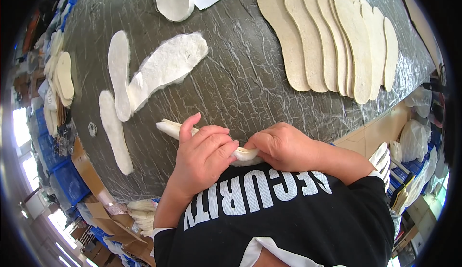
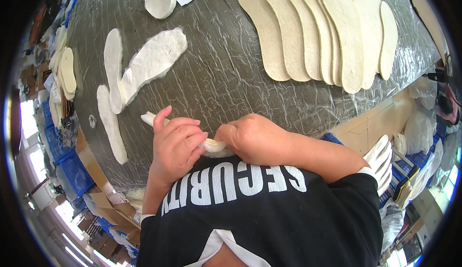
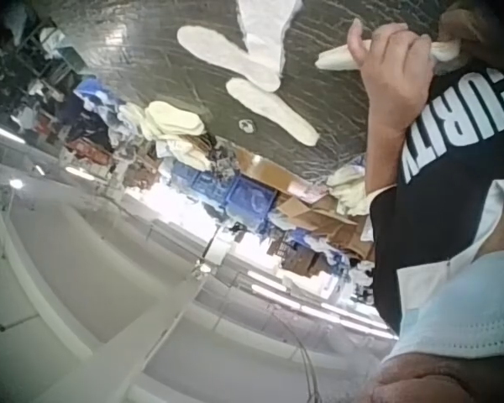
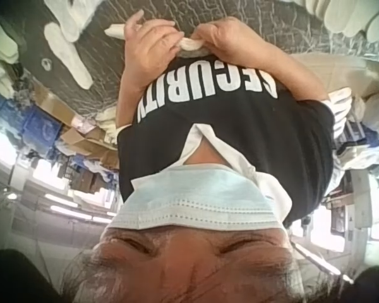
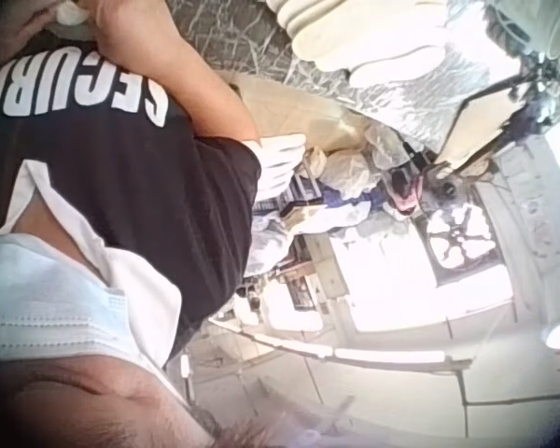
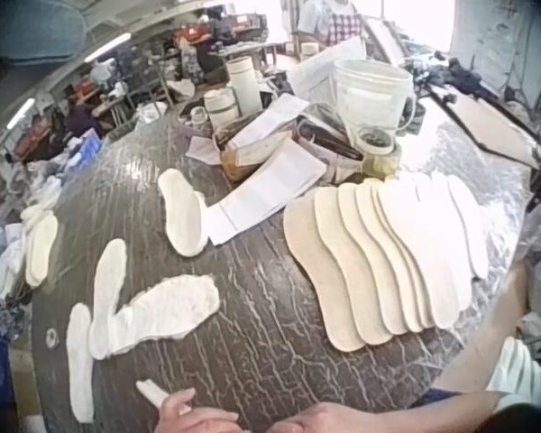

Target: Assemble and layer shoe insoles and components by hand at a manufacturing table.

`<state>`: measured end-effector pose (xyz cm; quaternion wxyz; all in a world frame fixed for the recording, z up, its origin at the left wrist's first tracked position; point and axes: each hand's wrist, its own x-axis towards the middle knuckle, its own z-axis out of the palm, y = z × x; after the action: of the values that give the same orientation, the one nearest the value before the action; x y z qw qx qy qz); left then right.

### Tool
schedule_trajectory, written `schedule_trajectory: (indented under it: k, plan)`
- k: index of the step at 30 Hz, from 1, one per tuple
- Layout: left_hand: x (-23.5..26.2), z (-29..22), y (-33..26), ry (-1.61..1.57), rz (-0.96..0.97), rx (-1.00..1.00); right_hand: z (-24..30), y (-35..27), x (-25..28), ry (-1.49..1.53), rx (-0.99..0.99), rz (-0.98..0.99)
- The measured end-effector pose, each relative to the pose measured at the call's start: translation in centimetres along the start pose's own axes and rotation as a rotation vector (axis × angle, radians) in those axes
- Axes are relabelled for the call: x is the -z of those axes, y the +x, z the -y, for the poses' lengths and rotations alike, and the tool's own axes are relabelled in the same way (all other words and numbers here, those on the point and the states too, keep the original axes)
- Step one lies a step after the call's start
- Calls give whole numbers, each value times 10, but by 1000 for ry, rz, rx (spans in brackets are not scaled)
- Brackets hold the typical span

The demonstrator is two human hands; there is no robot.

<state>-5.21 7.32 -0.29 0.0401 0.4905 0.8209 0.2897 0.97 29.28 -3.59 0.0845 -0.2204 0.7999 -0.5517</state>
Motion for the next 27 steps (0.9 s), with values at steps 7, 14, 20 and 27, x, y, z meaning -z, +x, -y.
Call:
schedule_trajectory:
  k: [7, 14, 20, 27]
  plan:
    - [-9, 0, -2, -34, -33, -11, 5, 5, 7, -92, 3, 28]
    - [-9, 2, -5, 47, -213, 11, -1, 1, 2, -122, -155, 71]
    - [-4, 6, -14, 77, -152, 16, 1, 9, 11, 41, -271, 130]
    - [-8, 2, -19, 155, -172, -34, -6, 11, 16, 159, -309, 201]
